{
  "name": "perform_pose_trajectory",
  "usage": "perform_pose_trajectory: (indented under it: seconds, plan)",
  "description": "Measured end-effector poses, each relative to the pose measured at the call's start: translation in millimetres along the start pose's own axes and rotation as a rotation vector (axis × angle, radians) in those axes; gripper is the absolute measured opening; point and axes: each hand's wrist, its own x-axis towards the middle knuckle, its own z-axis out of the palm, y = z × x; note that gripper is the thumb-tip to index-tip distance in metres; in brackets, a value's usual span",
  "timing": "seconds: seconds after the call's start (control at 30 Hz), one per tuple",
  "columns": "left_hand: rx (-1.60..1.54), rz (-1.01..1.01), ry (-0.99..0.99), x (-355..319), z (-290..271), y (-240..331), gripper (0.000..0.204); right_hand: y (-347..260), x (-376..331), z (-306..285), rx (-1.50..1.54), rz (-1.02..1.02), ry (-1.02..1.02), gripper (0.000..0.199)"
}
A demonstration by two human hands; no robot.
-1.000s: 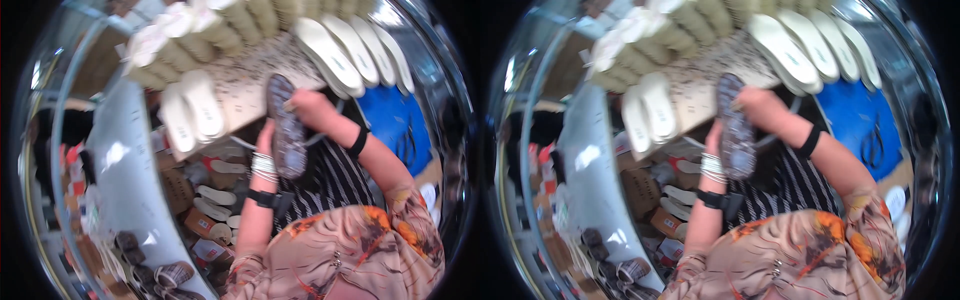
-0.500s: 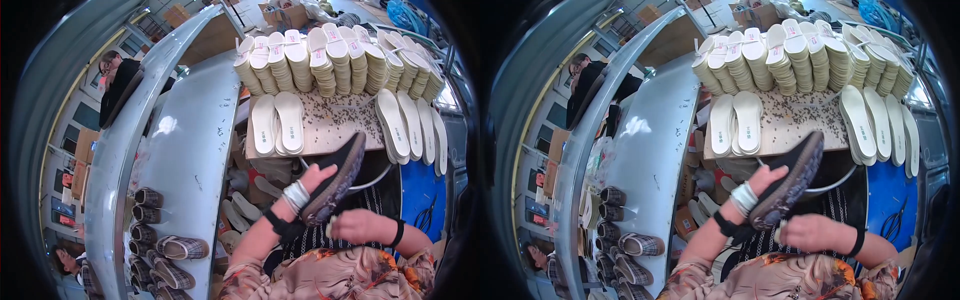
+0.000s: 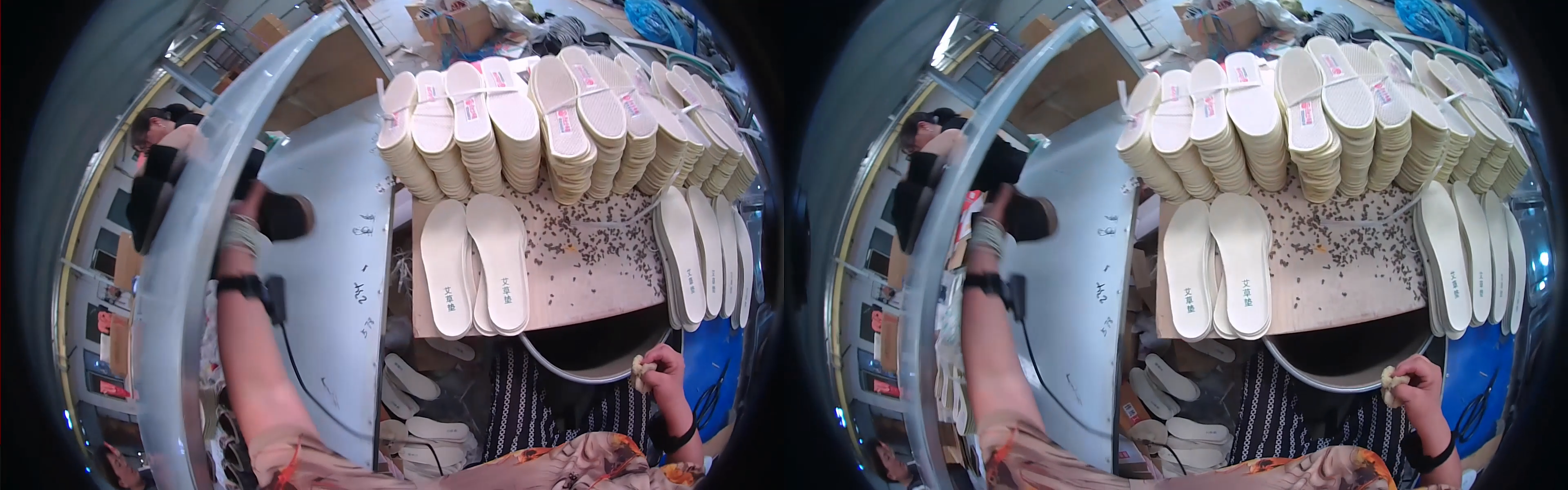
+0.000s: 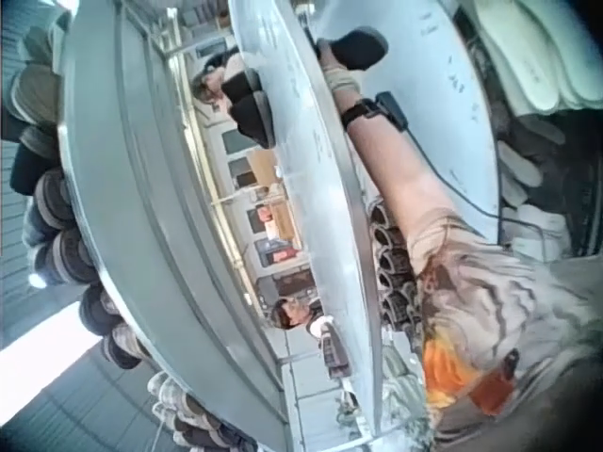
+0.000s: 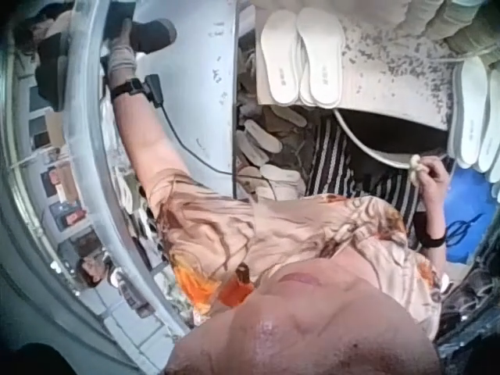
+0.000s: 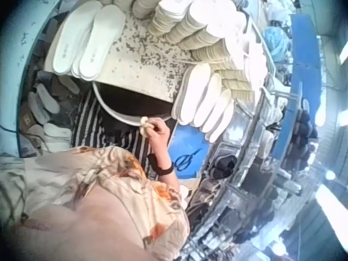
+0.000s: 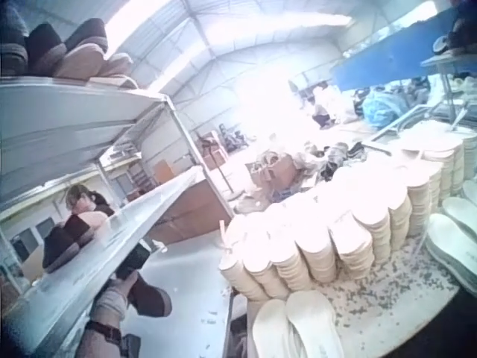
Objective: The recorder assembles components of shoes, including inserting insoles and trimming excess material with scissors.
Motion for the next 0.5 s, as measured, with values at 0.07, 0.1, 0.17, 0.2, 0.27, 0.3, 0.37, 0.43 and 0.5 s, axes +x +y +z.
perform_pose_trajectory:
  seconds: [0.07,0.1,0.17,0.2,0.27,0.3,0.37,0.43,0.5]
  plan:
    - [0.068,-0.080,0.217,63,-42,-39,0.060,7,7,5,0.051,-0.016,-0.037,0.013]
    - [0.322,0.116,0.216,68,-3,-20,0.055,0,6,11,0.009,0.028,-0.015,0.012]
    - [0.520,0.415,0.151,65,50,-5,0.052,-6,-4,17,-0.128,0.041,0.009,0.012]
    - [0.477,0.495,0.080,65,67,-13,0.053,-1,-6,17,-0.210,-0.005,-0.019,0.014]
    - [0.273,0.557,-0.223,54,113,-35,0.046,-6,1,23,-0.204,-0.074,-0.079,0.012]
    - [0.229,0.551,-0.346,31,126,-28,0.045,-9,3,20,-0.138,-0.110,-0.118,0.012]
    - [0.225,0.562,-0.605,-4,123,-8,0.041,-15,-1,6,-0.196,-0.166,-0.177,0.015]
    - [0.022,0.632,-0.760,-66,126,28,0.037,-13,-23,-15,-0.197,-0.097,-0.115,0.019]
    - [-0.049,0.686,-0.939,-146,127,75,0.035,-20,-57,-41,-0.168,0.059,0.000,0.021]
